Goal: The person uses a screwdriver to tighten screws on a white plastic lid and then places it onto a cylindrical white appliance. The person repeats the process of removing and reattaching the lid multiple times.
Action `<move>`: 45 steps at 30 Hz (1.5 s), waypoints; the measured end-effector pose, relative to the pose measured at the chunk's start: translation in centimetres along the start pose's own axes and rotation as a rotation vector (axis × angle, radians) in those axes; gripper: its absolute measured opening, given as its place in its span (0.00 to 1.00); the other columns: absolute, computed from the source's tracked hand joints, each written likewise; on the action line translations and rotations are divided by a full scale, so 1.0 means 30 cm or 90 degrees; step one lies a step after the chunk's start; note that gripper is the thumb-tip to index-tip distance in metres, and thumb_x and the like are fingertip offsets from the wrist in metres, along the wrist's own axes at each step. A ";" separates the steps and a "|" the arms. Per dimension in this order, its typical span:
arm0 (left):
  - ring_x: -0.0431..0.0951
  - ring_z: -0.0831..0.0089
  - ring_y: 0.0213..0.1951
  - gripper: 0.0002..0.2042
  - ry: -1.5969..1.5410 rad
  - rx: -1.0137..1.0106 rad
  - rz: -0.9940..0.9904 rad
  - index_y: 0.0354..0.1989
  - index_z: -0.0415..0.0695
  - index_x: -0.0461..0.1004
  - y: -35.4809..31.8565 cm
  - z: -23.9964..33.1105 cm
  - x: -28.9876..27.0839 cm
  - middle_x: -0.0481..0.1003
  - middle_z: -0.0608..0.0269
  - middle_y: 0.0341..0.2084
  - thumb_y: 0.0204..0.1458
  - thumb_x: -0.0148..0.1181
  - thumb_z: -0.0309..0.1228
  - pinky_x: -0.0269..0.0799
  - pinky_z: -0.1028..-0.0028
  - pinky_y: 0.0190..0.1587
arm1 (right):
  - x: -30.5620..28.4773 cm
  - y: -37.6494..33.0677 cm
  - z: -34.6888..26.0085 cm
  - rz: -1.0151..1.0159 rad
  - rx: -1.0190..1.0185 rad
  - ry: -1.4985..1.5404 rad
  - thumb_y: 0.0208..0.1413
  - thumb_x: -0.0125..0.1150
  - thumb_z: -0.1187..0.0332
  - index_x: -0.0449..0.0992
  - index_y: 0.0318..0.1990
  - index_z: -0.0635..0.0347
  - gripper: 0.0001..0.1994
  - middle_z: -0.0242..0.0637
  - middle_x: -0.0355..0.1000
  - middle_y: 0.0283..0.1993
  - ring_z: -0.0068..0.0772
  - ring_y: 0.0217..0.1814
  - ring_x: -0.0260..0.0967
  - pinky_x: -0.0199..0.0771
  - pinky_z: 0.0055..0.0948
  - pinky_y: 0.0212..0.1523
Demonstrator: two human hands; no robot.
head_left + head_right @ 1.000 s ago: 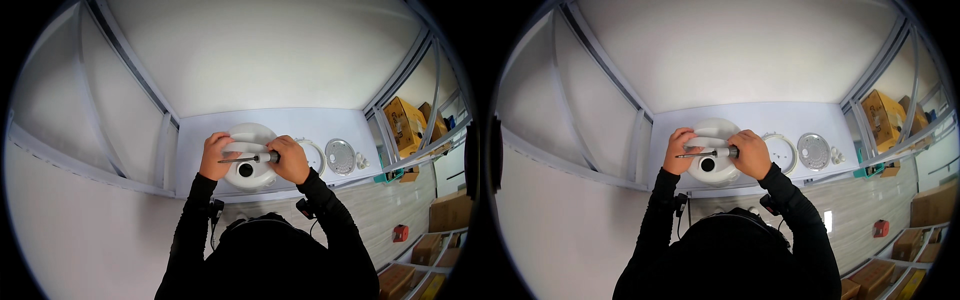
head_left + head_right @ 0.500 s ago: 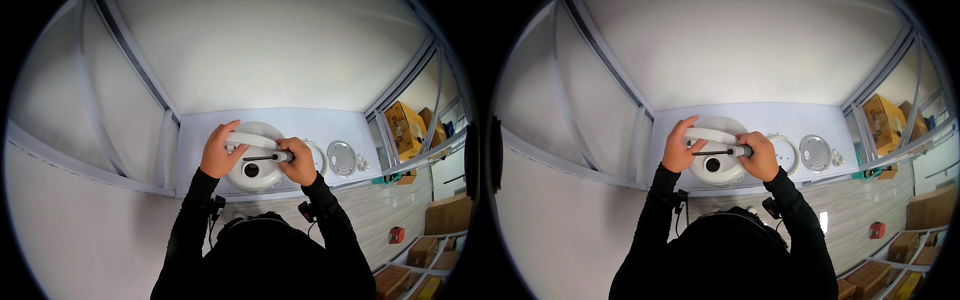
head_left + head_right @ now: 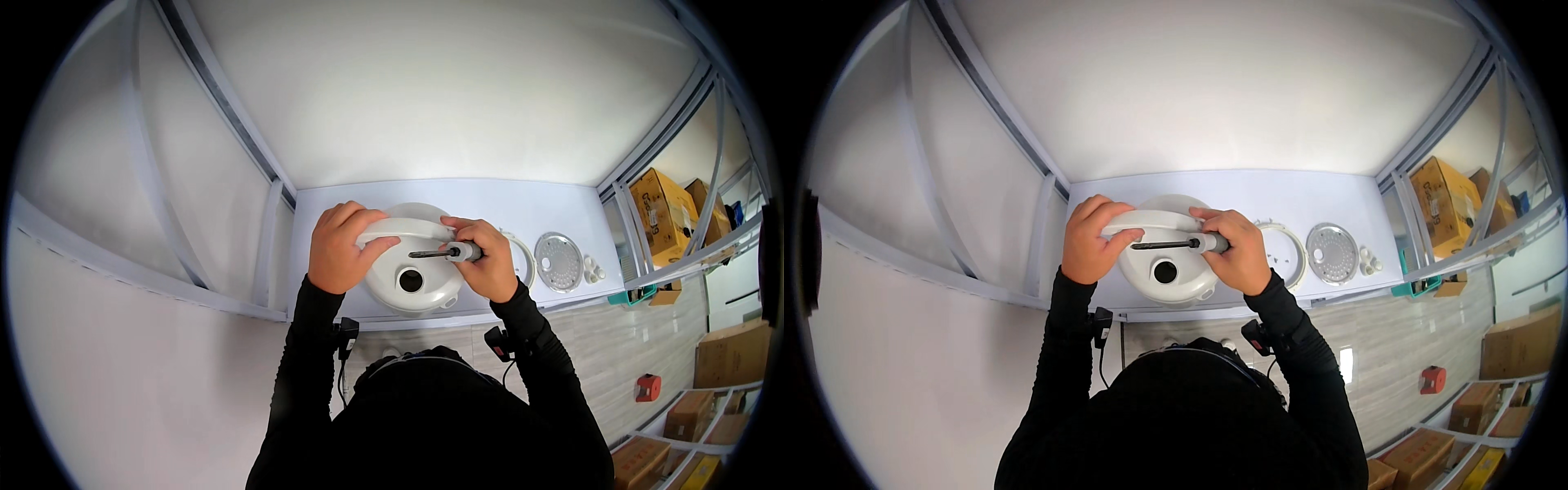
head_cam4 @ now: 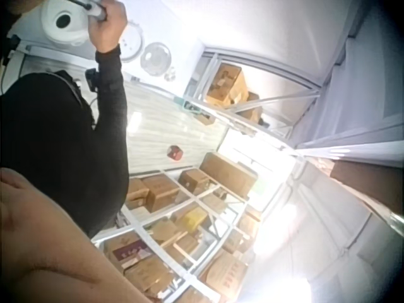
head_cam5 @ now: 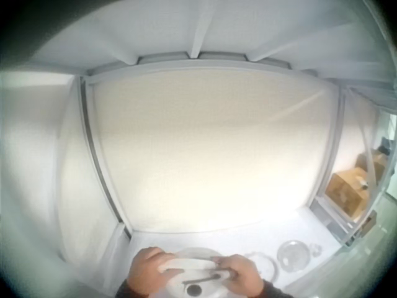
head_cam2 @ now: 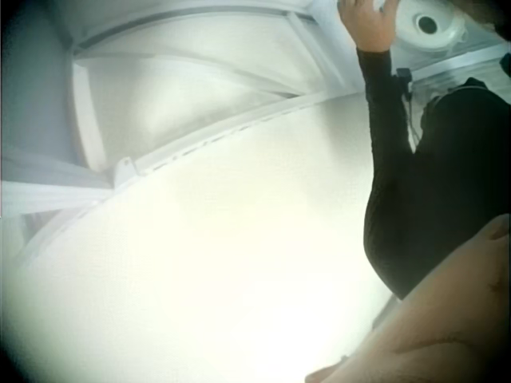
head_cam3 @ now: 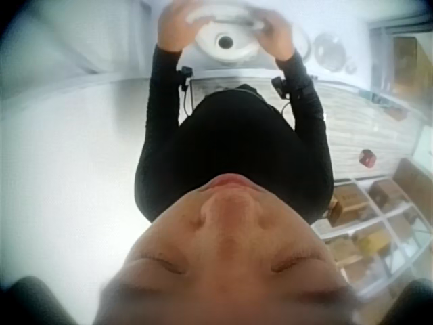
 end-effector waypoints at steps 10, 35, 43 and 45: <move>0.80 0.73 0.35 0.14 -0.209 -0.375 0.266 0.48 0.37 0.76 -0.275 -0.220 0.004 0.81 0.59 0.37 0.56 0.67 0.30 0.75 0.74 0.37 | 0.014 0.012 -0.015 -0.010 0.079 0.063 0.41 0.71 0.80 0.74 0.39 0.62 0.16 0.42 0.80 0.47 0.47 0.45 0.79 0.78 0.33 0.42; 0.74 0.49 0.47 0.24 0.133 -0.442 0.130 0.63 0.37 0.69 -0.754 -0.415 0.294 0.76 0.48 0.44 0.58 0.58 0.29 0.67 0.54 0.51 | 0.241 -0.050 -0.194 -0.277 -0.114 -0.193 0.32 0.70 0.75 0.74 0.28 0.54 0.12 0.28 0.74 0.45 0.38 0.38 0.74 0.71 0.38 0.40; 0.74 0.57 0.50 0.21 0.168 -0.333 0.019 0.54 0.48 0.79 -0.747 -0.422 0.315 0.78 0.60 0.43 0.49 0.65 0.29 0.63 0.57 0.56 | 0.206 -0.037 -0.178 -0.285 -0.102 -0.218 0.34 0.66 0.78 0.76 0.27 0.54 0.10 0.29 0.76 0.49 0.40 0.40 0.76 0.75 0.38 0.43; 0.73 0.58 0.51 0.20 0.169 -0.321 0.006 0.53 0.50 0.80 -0.741 -0.424 0.328 0.78 0.62 0.43 0.49 0.65 0.28 0.63 0.57 0.57 | 0.187 -0.034 -0.162 -0.285 -0.095 -0.238 0.35 0.65 0.78 0.77 0.27 0.54 0.09 0.29 0.77 0.49 0.40 0.40 0.76 0.74 0.38 0.44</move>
Point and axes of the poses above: each hand's wrist, its own y-axis towards the middle knuckle, its own x-axis out of the palm, z = x × y, the point moved 1 cm from there along y, towards the middle knuckle
